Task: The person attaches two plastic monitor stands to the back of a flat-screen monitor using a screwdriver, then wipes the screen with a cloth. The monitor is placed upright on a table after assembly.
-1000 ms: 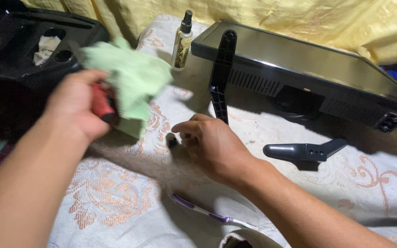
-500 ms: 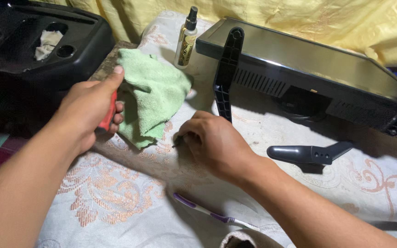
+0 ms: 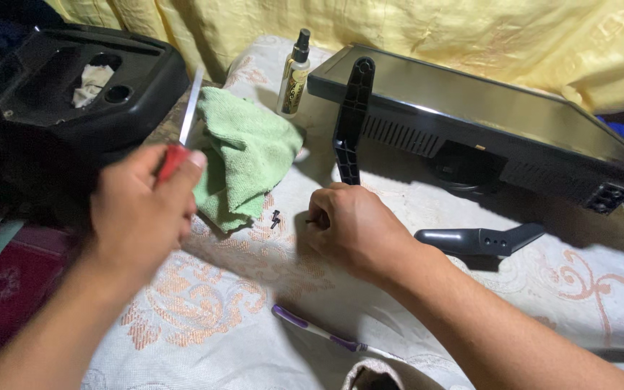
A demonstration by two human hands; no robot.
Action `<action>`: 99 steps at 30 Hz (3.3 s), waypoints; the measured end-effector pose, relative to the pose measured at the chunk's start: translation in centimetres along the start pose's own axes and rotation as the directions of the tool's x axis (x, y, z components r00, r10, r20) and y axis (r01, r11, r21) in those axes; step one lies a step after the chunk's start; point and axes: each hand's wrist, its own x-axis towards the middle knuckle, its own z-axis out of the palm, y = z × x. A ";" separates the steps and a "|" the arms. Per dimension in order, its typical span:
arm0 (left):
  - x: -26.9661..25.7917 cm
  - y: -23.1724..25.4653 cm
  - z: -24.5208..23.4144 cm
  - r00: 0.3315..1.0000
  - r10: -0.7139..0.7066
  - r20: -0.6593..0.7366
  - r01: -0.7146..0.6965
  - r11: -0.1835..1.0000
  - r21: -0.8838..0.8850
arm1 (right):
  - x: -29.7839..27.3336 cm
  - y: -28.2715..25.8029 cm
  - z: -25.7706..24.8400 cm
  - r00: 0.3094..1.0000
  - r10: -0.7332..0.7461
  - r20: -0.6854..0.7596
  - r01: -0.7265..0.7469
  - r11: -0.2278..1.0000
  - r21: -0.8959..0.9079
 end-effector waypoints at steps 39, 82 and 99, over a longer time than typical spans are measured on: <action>-10.7 4.4 3.7 0.862 -0.198 0.466 0.257 0.964 -0.065 | -0.6 2.3 -1.4 0.884 0.349 0.310 -0.001 -0.662 0.750; -11.0 5.0 4.8 0.989 0.083 0.125 -0.111 0.964 0.243 | 2.2 1.7 -1.4 0.865 0.453 0.216 -0.033 -0.377 0.925; -8.7 8.2 4.7 0.986 -0.092 0.141 0.058 0.972 0.230 | 4.2 2.2 -1.5 0.879 0.431 0.203 -0.025 -0.384 0.923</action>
